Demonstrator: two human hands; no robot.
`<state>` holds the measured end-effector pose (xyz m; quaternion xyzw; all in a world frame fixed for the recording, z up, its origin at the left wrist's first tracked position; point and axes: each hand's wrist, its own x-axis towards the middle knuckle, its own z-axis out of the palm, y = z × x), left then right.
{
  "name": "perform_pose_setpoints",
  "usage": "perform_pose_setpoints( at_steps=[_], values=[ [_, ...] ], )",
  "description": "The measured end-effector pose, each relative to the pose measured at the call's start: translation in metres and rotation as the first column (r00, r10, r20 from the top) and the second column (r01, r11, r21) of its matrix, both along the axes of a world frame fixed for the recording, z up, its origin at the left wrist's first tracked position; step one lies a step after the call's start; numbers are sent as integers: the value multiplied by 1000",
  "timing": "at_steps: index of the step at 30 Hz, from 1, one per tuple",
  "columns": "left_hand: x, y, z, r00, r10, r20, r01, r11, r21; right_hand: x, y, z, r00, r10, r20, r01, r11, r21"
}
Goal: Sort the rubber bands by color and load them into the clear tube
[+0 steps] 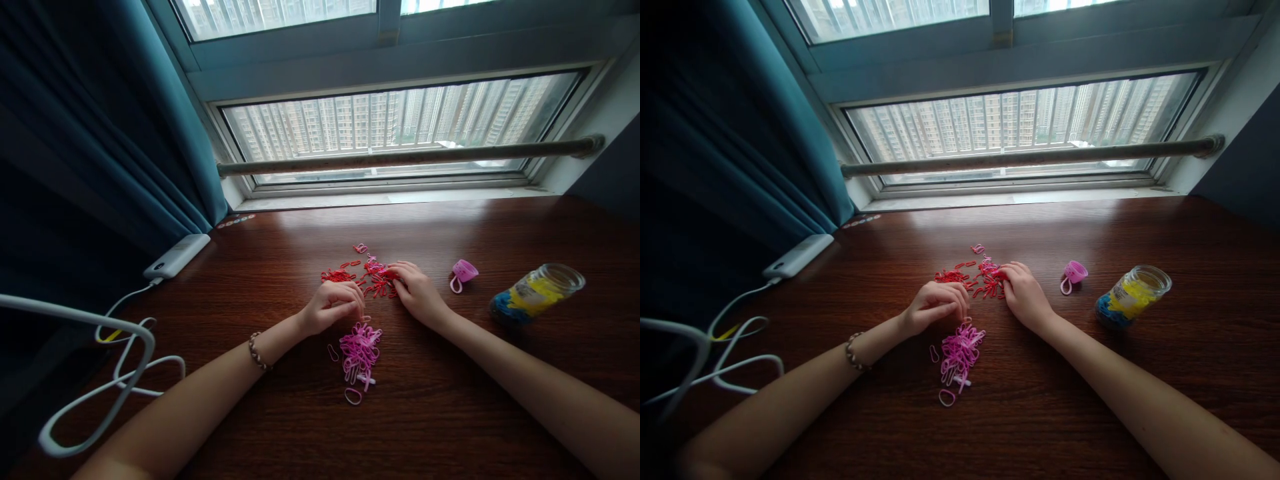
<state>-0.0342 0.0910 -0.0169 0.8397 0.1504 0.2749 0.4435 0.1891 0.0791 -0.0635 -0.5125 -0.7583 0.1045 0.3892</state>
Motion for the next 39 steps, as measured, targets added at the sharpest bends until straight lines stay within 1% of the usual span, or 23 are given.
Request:
perform_pose_setpoints(
  at_steps=[4, 7, 9, 14, 16, 18, 21, 23, 25, 27, 29, 31, 32, 34, 37, 39],
  values=[
    [2, -5, 4, 991, -89, -95, 86, 996, -33, 0, 0, 1, 999, 31, -26, -31, 1000, 1],
    [2, -5, 4, 987, -104, -123, 102, 995, -25, 0, -1, 3, 997, 17, -81, -17, 1000, -2],
    [1, -3, 1, 989, -92, -114, 92, 996, -8, 0, -2, 5, 992, -1, -125, -1, 1000, -12],
    [0, 1, -6, 997, -9, -74, 13, 999, 46, -2, -7, 13, 977, -37, -212, 36, 999, -9],
    [-1, 2, -8, 995, 65, -70, -60, 995, 77, -2, -9, 16, 967, -52, -248, 50, 999, -14],
    [-2, 3, -10, 982, 174, -68, -166, 980, 113, -1, -10, 17, 953, -68, -295, 61, 998, -32],
    [-3, 7, -14, 933, 357, -49, -341, 919, 200, 1, -9, 14, 919, -103, -380, 73, 993, -92],
    [-5, 12, -16, 887, 462, -18, -436, 850, 296, 2, -7, 12, 893, -133, -430, 77, 986, -145],
    [-7, 19, -18, 837, 546, 28, -506, 754, 418, 3, -5, 9, 873, -158, -462, 82, 980, -181],
    [-10, 29, -20, 785, 614, 81, -554, 637, 536, 4, -4, 9, 859, -175, -480, 92, 977, -192],
    [-15, 38, -23, 730, 672, 126, -590, 526, 612, 4, -3, 9, 850, -185, -493, 101, 976, -192],
    [-18, 45, -25, 687, 713, 138, -608, 461, 647, 4, -3, 11, 846, -187, -499, 99, 975, -198],
    [-20, 47, -26, 672, 728, 136, -613, 443, 654, 4, -4, 11, 846, -187, -499, 97, 975, -201],
    [-20, 50, -27, 658, 742, 125, -613, 432, 661, 5, -4, 13, 848, -184, -497, 92, 974, -205],
    [-17, 52, -26, 666, 739, 101, -594, 443, 672, 5, -5, 13, 842, -180, -508, 80, 974, -213],
    [-13, 58, -24, 679, 731, 70, -567, 462, 682, 6, -4, 11, 832, -189, -522, 85, 973, -217]
  ],
)
